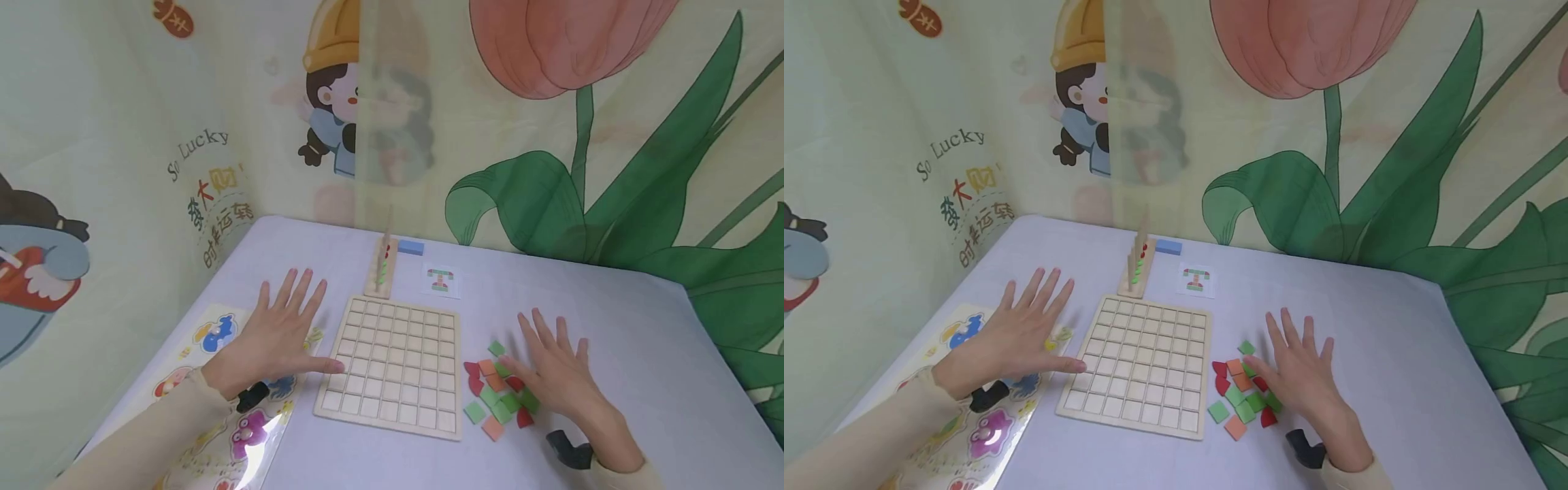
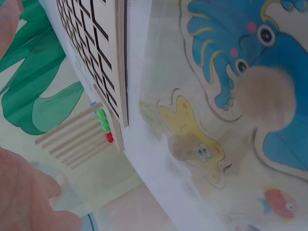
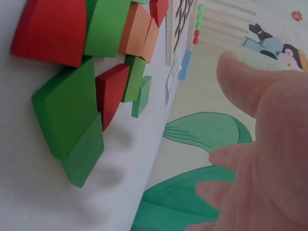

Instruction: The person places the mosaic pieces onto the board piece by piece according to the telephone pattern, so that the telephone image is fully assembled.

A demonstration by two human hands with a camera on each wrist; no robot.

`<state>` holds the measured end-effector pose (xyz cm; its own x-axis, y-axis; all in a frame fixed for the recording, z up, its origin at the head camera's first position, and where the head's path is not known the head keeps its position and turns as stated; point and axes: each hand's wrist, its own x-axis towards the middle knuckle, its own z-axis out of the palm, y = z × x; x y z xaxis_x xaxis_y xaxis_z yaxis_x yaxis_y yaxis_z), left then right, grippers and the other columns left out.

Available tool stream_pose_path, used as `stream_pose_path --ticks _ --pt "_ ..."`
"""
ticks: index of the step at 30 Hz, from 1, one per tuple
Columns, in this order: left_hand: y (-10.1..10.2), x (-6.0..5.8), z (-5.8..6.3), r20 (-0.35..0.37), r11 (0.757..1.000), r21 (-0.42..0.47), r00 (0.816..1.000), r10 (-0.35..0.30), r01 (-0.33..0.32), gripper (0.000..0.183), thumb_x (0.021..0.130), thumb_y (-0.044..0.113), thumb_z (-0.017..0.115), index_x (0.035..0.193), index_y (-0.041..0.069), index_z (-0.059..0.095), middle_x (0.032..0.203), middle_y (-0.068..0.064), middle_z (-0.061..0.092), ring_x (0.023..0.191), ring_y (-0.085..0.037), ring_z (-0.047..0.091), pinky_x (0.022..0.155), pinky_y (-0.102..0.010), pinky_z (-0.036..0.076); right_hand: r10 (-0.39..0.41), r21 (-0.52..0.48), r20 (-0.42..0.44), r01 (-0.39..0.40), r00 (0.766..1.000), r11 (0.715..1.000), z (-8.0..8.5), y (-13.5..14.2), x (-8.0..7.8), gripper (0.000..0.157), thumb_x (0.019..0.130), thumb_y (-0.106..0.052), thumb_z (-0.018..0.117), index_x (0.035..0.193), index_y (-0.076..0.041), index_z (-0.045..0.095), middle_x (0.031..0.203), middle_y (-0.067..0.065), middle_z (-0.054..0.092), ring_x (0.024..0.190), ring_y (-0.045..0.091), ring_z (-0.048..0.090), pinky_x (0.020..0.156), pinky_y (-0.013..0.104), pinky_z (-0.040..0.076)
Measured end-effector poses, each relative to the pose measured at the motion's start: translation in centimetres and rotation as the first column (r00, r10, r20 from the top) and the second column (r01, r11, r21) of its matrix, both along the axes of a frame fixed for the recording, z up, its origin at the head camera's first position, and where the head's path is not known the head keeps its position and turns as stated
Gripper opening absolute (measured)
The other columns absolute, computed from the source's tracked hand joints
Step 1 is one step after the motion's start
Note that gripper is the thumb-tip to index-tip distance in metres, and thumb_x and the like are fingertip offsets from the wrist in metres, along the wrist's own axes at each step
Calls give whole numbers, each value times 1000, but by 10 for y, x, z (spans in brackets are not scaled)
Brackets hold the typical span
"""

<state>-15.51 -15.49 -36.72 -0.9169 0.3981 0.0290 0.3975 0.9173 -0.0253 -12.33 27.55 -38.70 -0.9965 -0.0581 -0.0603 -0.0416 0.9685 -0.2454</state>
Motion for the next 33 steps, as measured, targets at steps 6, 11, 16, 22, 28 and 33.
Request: stream_pose_path --ticks 6,11,16,22,28,33 --pt "0 0 -2 -12 1000 5 1000 -5 5 137 67 95 57 164 5 19 171 -26 12 158 -50 8 118 -79 14 -5 9 -5 5 1000 1000 -1 0 0 98 92 -61 65 163 -6 24 168 30 13 150 64 3 109 88 0" --pt "1 1 -1 -7 1000 22 1000 -17 17 137 67 93 60 164 6 19 171 -25 11 158 -49 9 118 -80 15 -1 11 -17 1 1000 1000 -3 1 -1 98 92 -61 65 162 -6 24 168 31 13 150 64 4 109 88 1" --pt "3 4 2 35 999 28 999 -17 16 138 66 92 62 164 6 18 172 -23 11 159 -48 8 118 -79 15 3 29 -21 -3 1000 1000 -4 2 -3 96 92 -59 66 162 -7 27 167 31 16 149 64 7 108 88 4" --pt "9 13 4 96 998 38 994 -55 52 138 66 92 63 164 5 17 172 -20 12 160 -44 10 120 -76 18 51 100 -127 -39 991 994 -3 4 -7 75 91 -42 74 152 -7 48 156 30 43 143 60 33 106 86 23" --pt "15 20 2 179 992 77 977 -116 104 136 69 88 65 163 2 19 173 -18 13 160 -41 13 121 -74 17 81 29 -207 -76 975 997 -5 4 -12 50 88 -24 80 133 -5 68 126 25 69 118 48 62 96 66 53" --pt "21 25 -2 256 984 125 954 -155 126 129 72 81 70 160 -2 25 171 -20 21 159 -42 19 122 -72 19 23 -28 -136 -27 990 999 -10 -3 -19 48 87 -26 82 129 -6 71 113 18 71 105 36 64 82 47 62"
